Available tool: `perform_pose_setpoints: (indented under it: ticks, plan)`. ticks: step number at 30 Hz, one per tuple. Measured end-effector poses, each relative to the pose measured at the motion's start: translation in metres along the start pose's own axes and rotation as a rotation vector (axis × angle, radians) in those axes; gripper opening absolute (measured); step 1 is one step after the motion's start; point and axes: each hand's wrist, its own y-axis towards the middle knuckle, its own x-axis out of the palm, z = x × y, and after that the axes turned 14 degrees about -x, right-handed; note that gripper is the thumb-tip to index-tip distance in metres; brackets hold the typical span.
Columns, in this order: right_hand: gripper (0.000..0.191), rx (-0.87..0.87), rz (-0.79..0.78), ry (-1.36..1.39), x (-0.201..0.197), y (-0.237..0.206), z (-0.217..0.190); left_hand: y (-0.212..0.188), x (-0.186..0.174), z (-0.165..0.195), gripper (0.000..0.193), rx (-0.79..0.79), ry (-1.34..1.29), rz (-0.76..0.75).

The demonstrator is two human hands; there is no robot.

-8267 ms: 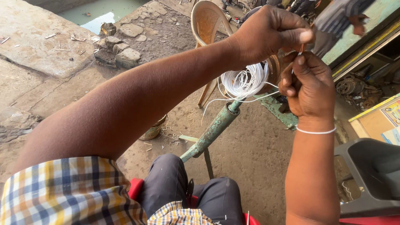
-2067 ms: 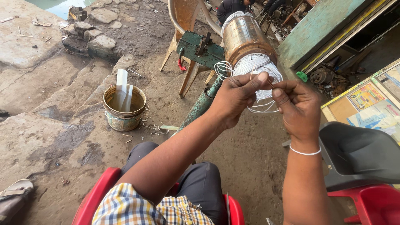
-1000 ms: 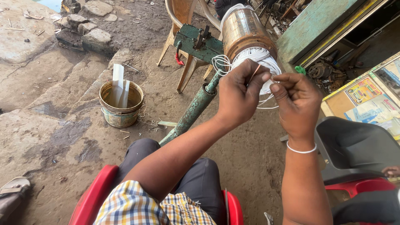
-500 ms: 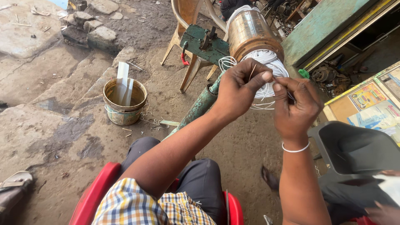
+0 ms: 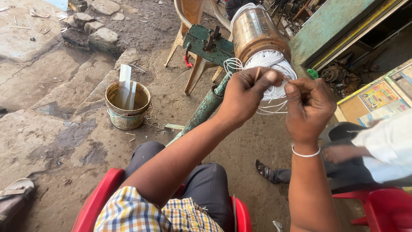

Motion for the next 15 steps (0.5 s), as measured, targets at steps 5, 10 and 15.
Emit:
perform_pose_setpoints:
  ticks: [5, 10, 15]
  plan:
    - [0.019, 0.053, -0.012, 0.05, 0.001, -0.001, 0.0, -0.004, 0.002, 0.013, 0.043, -0.139, 0.138, 0.107]
    - [0.017, 0.064, -0.036, 0.064, 0.001, 0.0, -0.001, -0.004, 0.001, 0.023, 0.043, -0.139, 0.222, 0.149]
    - [0.016, 0.08, -0.067, 0.013, 0.002, 0.001, -0.005, -0.008, 0.002, 0.026, 0.041, -0.169, 0.353, 0.22]
